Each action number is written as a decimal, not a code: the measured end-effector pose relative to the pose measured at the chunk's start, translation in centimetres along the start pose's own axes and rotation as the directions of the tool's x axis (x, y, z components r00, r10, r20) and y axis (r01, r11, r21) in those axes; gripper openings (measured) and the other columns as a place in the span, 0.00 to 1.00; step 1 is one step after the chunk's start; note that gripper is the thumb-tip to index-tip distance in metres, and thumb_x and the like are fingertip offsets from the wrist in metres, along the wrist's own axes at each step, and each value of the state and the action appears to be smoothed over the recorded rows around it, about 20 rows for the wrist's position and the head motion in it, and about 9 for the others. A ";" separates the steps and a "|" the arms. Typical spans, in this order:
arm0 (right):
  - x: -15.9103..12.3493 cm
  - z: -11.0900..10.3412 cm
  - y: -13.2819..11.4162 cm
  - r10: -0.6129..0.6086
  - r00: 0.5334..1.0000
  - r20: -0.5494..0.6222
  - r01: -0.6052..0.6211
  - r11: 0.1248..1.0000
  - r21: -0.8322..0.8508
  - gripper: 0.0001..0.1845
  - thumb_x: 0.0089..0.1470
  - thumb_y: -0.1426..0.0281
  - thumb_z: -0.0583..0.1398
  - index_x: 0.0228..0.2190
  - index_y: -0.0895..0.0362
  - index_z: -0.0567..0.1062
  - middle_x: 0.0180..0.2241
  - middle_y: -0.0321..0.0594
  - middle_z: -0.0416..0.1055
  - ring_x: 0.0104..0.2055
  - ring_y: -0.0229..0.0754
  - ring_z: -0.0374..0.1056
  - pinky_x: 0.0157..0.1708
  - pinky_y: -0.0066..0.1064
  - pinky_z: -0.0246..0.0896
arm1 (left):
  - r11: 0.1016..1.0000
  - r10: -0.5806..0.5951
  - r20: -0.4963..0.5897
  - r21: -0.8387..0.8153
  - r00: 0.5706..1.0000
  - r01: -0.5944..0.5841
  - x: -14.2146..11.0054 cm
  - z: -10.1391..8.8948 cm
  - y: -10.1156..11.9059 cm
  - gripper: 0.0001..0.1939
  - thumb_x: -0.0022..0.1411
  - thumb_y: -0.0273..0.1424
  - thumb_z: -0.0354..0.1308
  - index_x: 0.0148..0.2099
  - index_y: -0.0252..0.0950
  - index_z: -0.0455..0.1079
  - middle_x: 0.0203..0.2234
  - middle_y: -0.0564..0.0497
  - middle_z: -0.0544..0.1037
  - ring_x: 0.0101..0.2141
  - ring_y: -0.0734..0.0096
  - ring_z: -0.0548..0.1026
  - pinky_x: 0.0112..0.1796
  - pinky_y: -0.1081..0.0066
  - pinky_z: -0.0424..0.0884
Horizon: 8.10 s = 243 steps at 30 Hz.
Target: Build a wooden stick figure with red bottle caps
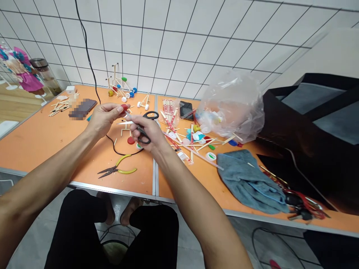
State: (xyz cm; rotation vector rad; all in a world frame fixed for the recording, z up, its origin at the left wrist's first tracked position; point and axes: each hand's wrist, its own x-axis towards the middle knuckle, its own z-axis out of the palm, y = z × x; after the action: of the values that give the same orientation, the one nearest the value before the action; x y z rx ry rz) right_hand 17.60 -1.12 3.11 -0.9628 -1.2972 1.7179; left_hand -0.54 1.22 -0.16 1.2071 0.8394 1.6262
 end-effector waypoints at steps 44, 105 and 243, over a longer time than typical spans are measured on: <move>-0.4 1.2 1.4 -0.414 0.903 -0.113 0.267 0.748 -0.608 0.11 0.67 0.68 0.61 0.30 0.53 0.75 0.22 0.34 0.72 0.26 0.40 0.71 0.27 0.29 0.61 | 0.993 -0.102 -0.055 -0.062 0.993 0.099 -0.2 -0.3 -0.3 0.20 0.42 0.42 0.86 0.29 0.38 0.82 0.36 0.46 0.89 0.40 0.65 0.86 0.44 0.68 0.84; -0.3 1.1 -0.1 -0.078 0.997 -0.027 0.077 0.997 -0.016 0.11 0.66 0.66 0.66 0.31 0.54 0.74 0.22 0.29 0.71 0.17 0.31 0.61 0.16 0.23 0.57 | 0.999 -0.034 -0.043 -0.044 0.998 0.032 -0.2 -0.1 0.7 0.20 0.49 0.43 0.85 0.31 0.41 0.77 0.43 0.47 0.90 0.48 0.60 0.87 0.45 0.67 0.83; 0.1 1.2 1.7 -0.378 0.916 -0.132 0.231 0.768 -0.598 0.10 0.70 0.68 0.60 0.34 0.54 0.77 0.24 0.32 0.73 0.23 0.38 0.72 0.26 0.28 0.66 | 1.000 -0.003 -0.074 0.027 0.997 0.005 0.0 -0.2 -0.8 0.22 0.50 0.44 0.84 0.29 0.38 0.78 0.28 0.50 0.84 0.29 0.71 0.81 0.37 0.69 0.81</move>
State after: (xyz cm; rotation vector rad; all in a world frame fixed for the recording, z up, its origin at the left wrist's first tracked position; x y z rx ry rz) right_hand 16.26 -1.84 1.71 -1.1697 -1.7328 0.9208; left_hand -0.47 1.47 -0.96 1.1691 0.9120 1.6696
